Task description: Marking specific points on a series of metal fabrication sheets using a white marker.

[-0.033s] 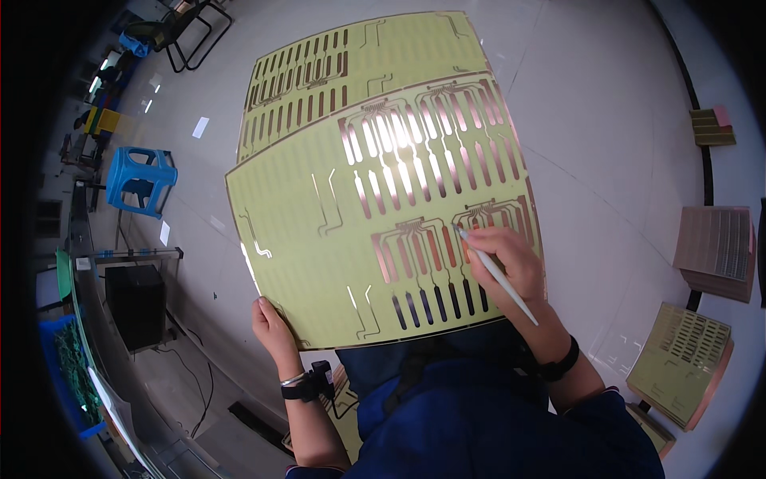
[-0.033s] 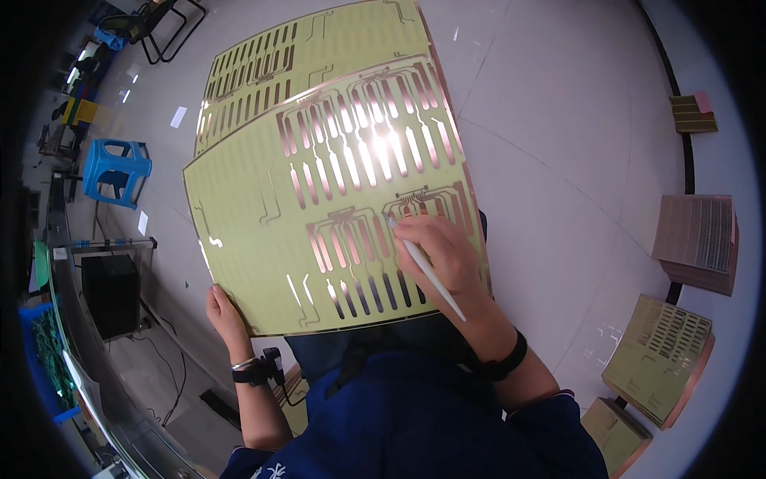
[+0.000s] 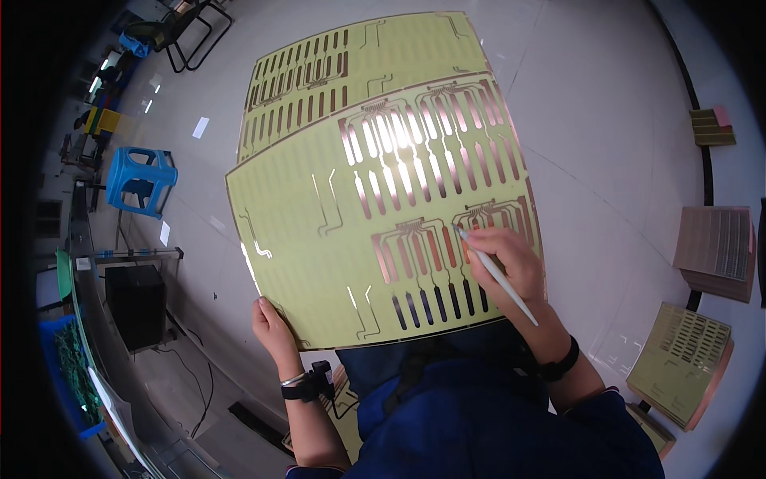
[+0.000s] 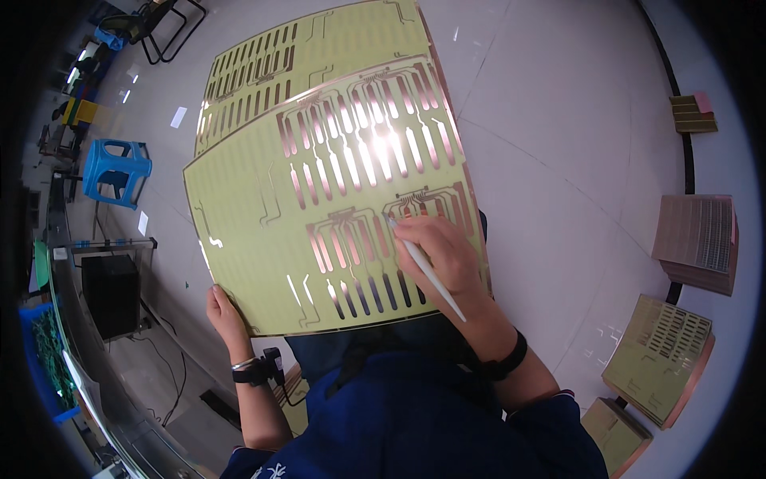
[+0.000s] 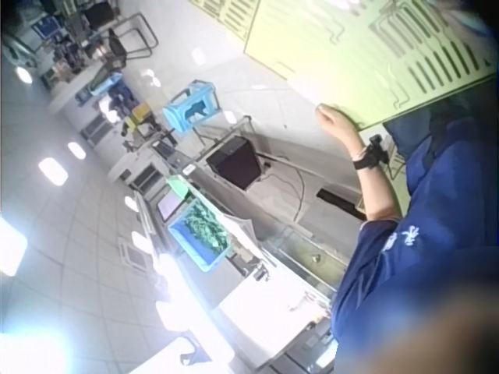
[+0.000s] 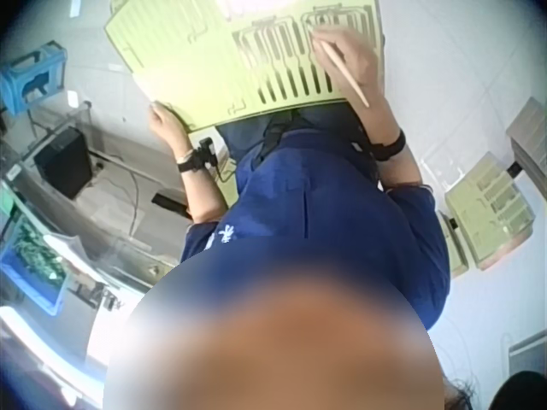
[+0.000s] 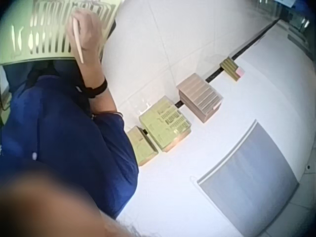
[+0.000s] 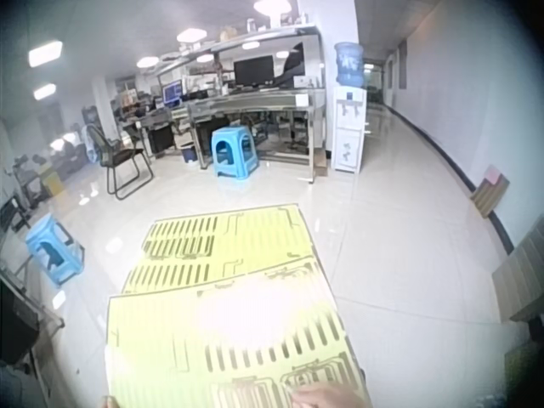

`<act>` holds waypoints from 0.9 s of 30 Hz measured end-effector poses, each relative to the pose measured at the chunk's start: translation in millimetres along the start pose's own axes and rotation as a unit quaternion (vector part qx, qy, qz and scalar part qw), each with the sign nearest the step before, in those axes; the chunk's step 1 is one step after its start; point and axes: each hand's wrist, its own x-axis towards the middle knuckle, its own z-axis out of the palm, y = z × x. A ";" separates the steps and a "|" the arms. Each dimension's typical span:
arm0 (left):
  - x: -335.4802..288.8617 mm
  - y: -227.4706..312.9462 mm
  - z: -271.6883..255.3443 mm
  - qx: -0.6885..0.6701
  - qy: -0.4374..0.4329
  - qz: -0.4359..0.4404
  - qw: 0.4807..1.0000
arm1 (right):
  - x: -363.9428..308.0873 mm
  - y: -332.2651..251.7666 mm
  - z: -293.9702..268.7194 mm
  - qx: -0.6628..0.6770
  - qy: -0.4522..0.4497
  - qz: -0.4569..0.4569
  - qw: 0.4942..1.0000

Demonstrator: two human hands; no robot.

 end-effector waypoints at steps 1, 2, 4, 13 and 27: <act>0.0 0.2 0.4 -0.001 0.000 0.000 1.000 | -0.9 0.7 -0.8 0.004 -0.003 0.004 1.000; -0.3 0.5 1.0 0.001 0.002 0.003 1.000 | -1.2 1.1 -1.4 0.008 -0.007 0.008 1.000; -1.5 2.0 1.7 0.003 0.004 0.004 1.000 | -0.5 0.5 -2.2 0.006 -0.009 0.007 1.000; -0.9 6.8 1.7 -0.009 0.007 0.003 1.000 | 1.9 -1.0 1.3 -0.009 0.007 -0.010 1.000; -1.1 0.2 -1.3 -0.020 -0.002 -0.007 1.000 | 4.9 -5.0 -7.1 0.019 -0.009 0.003 1.000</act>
